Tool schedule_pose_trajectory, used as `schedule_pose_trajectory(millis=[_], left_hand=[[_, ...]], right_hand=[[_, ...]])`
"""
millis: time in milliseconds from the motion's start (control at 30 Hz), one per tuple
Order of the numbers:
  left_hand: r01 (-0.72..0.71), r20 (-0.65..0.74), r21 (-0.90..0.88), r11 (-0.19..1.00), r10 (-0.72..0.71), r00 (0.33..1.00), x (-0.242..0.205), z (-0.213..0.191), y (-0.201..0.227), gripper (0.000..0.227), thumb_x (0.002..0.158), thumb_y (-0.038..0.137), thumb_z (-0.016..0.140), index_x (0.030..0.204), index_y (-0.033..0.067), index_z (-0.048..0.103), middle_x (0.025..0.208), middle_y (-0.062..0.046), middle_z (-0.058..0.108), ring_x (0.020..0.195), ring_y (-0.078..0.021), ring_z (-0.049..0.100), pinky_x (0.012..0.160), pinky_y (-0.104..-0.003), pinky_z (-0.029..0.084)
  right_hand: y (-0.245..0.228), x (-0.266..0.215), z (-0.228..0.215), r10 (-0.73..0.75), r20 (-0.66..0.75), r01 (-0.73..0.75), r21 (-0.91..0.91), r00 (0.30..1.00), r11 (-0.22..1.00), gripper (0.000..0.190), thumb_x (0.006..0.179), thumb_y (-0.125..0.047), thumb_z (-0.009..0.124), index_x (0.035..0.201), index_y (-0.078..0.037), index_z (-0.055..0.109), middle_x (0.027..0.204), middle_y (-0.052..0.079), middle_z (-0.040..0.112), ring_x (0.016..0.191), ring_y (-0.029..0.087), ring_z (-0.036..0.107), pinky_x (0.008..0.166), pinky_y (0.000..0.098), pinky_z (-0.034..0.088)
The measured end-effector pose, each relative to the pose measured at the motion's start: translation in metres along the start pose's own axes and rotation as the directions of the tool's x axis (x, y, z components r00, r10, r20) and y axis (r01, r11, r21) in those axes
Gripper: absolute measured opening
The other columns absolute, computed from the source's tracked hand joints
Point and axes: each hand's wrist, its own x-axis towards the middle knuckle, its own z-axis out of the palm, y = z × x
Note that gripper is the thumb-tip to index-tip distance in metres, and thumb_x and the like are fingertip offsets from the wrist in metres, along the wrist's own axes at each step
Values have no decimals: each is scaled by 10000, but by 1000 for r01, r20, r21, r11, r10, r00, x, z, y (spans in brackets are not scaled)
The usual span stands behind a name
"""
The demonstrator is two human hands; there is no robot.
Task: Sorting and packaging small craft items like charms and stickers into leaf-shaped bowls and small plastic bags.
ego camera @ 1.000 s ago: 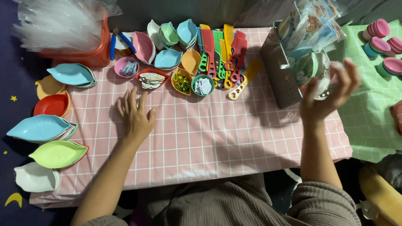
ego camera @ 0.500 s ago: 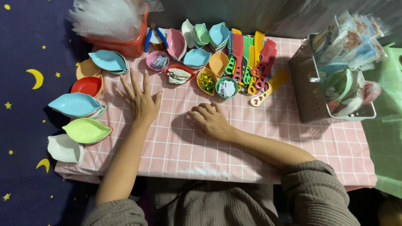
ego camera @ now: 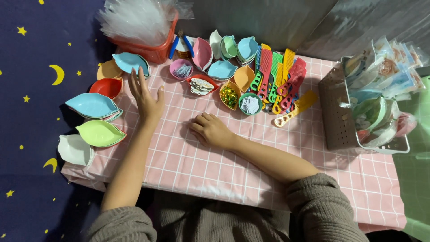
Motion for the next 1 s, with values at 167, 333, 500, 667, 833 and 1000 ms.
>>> schedule_pose_trajectory(millis=[167, 333, 500, 667, 833, 1000], left_hand=[[-194, -169, 302, 933, 253, 953, 58, -27, 40, 488, 884, -105, 659, 1340, 19, 536, 1436, -190, 400, 1295, -420, 477, 1087, -519, 440], [-231, -179, 555, 799, 386, 905, 131, -35, 38, 592, 708, -113, 894, 1193, 54, 597, 1319, -152, 470, 1202, -405, 502, 959, -522, 493], [-340, -3, 667, 663, 458, 889, 174, -23, -29, 342, 646, 183, 972, 847, 145, 698, 875, -39, 643, 885, -304, 584, 1042, -558, 299], [-426, 41, 565, 707, 491, 870, 186, -12, -53, 139, 931, 106, 769, 913, 239, 805, 895, -12, 609, 893, -287, 545, 1103, -564, 196], [-371, 119, 439, 818, 357, 927, 179, -36, -7, 240, 959, 66, 694, 1055, 259, 800, 1352, -137, 558, 1033, -383, 601, 1068, -630, 148], [-439, -42, 374, 817, 488, 872, 173, -75, 49, 570, 854, -190, 726, 1355, 81, 727, 1277, -197, 578, 1071, -412, 632, 992, -704, 165]], right_hand=[[0, 1, -5, 33, 86, -40, 79, 996, 996, 209, 976, -190, 569, 1097, -45, 658, 965, 125, 615, 823, 310, 584, 709, 393, 477], [0, 2, -12, 49, 177, -73, 134, 983, 988, 282, 1006, -159, 569, 1231, -4, 639, 1042, 142, 628, 869, 313, 573, 791, 398, 485], [2, -1, -7, 45, 167, -61, 90, 985, 994, 271, 1001, -186, 582, 1181, -5, 670, 1012, 128, 623, 850, 309, 558, 746, 406, 478], [4, -3, -6, 54, 178, -76, 119, 983, 990, 264, 989, -170, 593, 1186, -12, 668, 1016, 131, 627, 863, 313, 570, 763, 402, 486], [4, -2, -8, 65, 196, -90, 122, 979, 988, 267, 985, -173, 602, 1194, -18, 663, 1036, 134, 628, 875, 317, 578, 763, 402, 485], [4, -3, -6, 57, 168, -77, 117, 984, 990, 277, 995, -174, 589, 1206, -11, 666, 1006, 126, 615, 853, 305, 559, 762, 395, 482]])
